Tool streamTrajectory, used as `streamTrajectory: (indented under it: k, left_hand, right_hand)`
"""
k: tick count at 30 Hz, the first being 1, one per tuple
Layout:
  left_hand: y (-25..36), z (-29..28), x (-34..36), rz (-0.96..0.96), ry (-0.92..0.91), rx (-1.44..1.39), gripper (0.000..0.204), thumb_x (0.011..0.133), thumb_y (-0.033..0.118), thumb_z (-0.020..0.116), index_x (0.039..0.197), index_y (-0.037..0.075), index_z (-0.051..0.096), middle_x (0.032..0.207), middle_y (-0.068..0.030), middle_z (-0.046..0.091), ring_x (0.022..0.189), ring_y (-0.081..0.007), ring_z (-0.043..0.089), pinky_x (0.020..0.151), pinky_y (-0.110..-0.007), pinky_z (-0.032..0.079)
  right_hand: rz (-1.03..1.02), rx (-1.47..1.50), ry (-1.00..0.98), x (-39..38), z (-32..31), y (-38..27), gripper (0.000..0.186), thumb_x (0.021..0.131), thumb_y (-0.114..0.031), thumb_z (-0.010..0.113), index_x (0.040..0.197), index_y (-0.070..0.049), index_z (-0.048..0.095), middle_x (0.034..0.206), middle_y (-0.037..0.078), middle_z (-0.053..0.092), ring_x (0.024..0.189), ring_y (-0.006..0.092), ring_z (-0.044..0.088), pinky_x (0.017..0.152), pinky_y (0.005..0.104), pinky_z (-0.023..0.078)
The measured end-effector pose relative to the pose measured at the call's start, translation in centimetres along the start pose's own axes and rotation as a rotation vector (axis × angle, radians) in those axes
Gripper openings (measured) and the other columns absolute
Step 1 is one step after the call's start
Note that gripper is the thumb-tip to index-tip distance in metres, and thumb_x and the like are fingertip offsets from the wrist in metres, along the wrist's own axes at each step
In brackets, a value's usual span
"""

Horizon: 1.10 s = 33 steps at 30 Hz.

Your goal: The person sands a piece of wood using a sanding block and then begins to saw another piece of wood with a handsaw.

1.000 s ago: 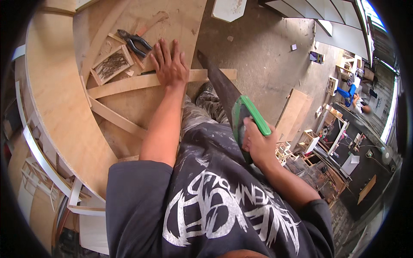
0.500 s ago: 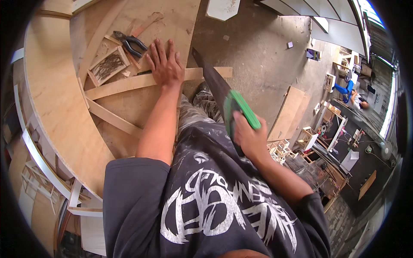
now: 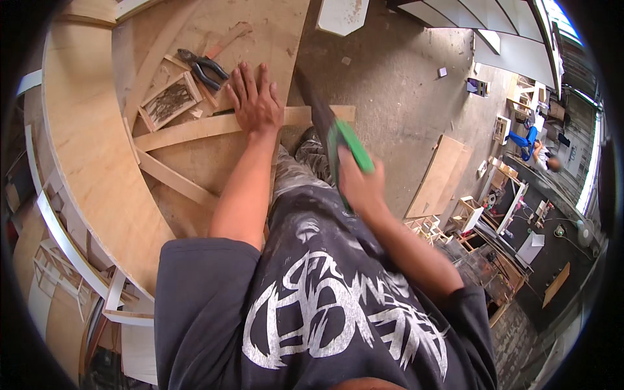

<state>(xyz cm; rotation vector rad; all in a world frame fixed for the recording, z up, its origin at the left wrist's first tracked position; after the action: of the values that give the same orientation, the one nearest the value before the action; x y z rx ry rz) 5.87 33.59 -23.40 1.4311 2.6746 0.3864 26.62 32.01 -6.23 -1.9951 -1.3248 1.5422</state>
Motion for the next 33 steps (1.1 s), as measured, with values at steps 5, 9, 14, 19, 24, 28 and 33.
streamTrajectory:
  k: [5, 9, 14, 19, 24, 28, 33]
  left_hand:
    - [-0.4, 0.7, -0.5, -0.012, -0.001, -0.032, 0.053, 0.103, 0.038, 0.048, 0.153, 0.023, 0.048, 0.165, -0.0143, 0.030, 0.153, -0.0344, 0.025, 0.125, -0.055, 0.013]
    - [-0.3, 0.4, -0.6, -0.005, -0.005, -0.013, 0.052, 0.103, 0.038, 0.047, 0.153, 0.024, 0.048, 0.166, -0.0147, 0.030, 0.154, -0.0342, 0.024, 0.125, -0.056, 0.013]
    - [0.0, 0.0, -0.4, -0.001, -0.001, 0.000, 0.052, 0.103, 0.038, 0.047, 0.153, 0.024, 0.048, 0.165, -0.0149, 0.030, 0.154, -0.0343, 0.024, 0.125, -0.056, 0.013]
    - [-0.6, 0.8, -0.4, -0.024, 0.005, -0.002, 0.052, 0.103, 0.037, 0.047, 0.153, 0.023, 0.048, 0.166, -0.0150, 0.029, 0.154, -0.0348, 0.024, 0.124, -0.057, 0.013]
    - [-0.1, 0.3, -0.2, 0.016, 0.016, -0.019, 0.052, 0.104, 0.036, 0.044, 0.154, 0.022, 0.047, 0.165, -0.0157, 0.030, 0.153, -0.0366, 0.024, 0.124, -0.056, 0.014]
    - [-0.2, 0.1, -0.4, -0.006, 0.022, -0.043, 0.052, 0.103, 0.036, 0.045, 0.153, 0.022, 0.048, 0.164, -0.0158, 0.031, 0.152, -0.0369, 0.026, 0.124, -0.056, 0.015]
    - [-0.3, 0.5, 0.3, 0.002, 0.005, -0.006, 0.052, 0.104, 0.036, 0.044, 0.153, 0.021, 0.047, 0.164, -0.0166, 0.031, 0.152, -0.0369, 0.026, 0.124, -0.056, 0.016]
  right_hand:
    - [0.018, -0.070, -0.007, 6.3, 3.2, 1.0, 0.030, 0.096, -0.024, 0.067, 0.082, 0.003, 0.063, 0.060, 0.002, 0.056, 0.056, 0.0131, 0.047, 0.055, 0.0370, 0.042]
    - [0.134, 0.016, -0.054, -3.5, -1.0, -2.3, 0.030, 0.096, -0.024, 0.067, 0.082, 0.003, 0.062, 0.059, 0.001, 0.054, 0.056, 0.0127, 0.048, 0.054, 0.0364, 0.041]
    - [0.010, -0.044, 0.015, 4.3, 2.7, 1.5, 0.031, 0.096, -0.024, 0.065, 0.079, 0.002, 0.060, 0.060, 0.001, 0.052, 0.058, 0.0115, 0.047, 0.054, 0.0356, 0.041]
    - [0.108, -0.018, -0.027, 1.5, 1.1, -0.7, 0.031, 0.097, -0.022, 0.064, 0.077, 0.001, 0.059, 0.060, 0.000, 0.049, 0.059, 0.0097, 0.047, 0.053, 0.0339, 0.040]
    - [0.188, 0.106, -0.011, -4.4, -1.7, -2.2, 0.029, 0.097, -0.018, 0.065, 0.074, -0.001, 0.058, 0.059, -0.002, 0.049, 0.057, 0.0055, 0.045, 0.051, 0.0292, 0.038]
    - [-0.009, 0.100, 0.030, 3.5, 2.1, 2.4, 0.029, 0.096, -0.018, 0.066, 0.073, -0.002, 0.058, 0.059, -0.002, 0.051, 0.056, 0.0053, 0.046, 0.050, 0.0286, 0.037]
    - [0.101, 0.028, -0.047, -3.0, -0.5, -1.3, 0.030, 0.095, -0.018, 0.067, 0.071, -0.002, 0.060, 0.060, -0.004, 0.051, 0.056, 0.0045, 0.046, 0.049, 0.0281, 0.035]
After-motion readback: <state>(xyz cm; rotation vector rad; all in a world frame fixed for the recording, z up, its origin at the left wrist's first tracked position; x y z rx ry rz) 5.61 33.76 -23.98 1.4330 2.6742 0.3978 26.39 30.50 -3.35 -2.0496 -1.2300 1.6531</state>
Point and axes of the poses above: each hand's wrist, its own x-axis towards the middle knuckle, its own z-axis out of the palm, y = z × x, the point moved 3 cm from there along x, towards the middle knuckle
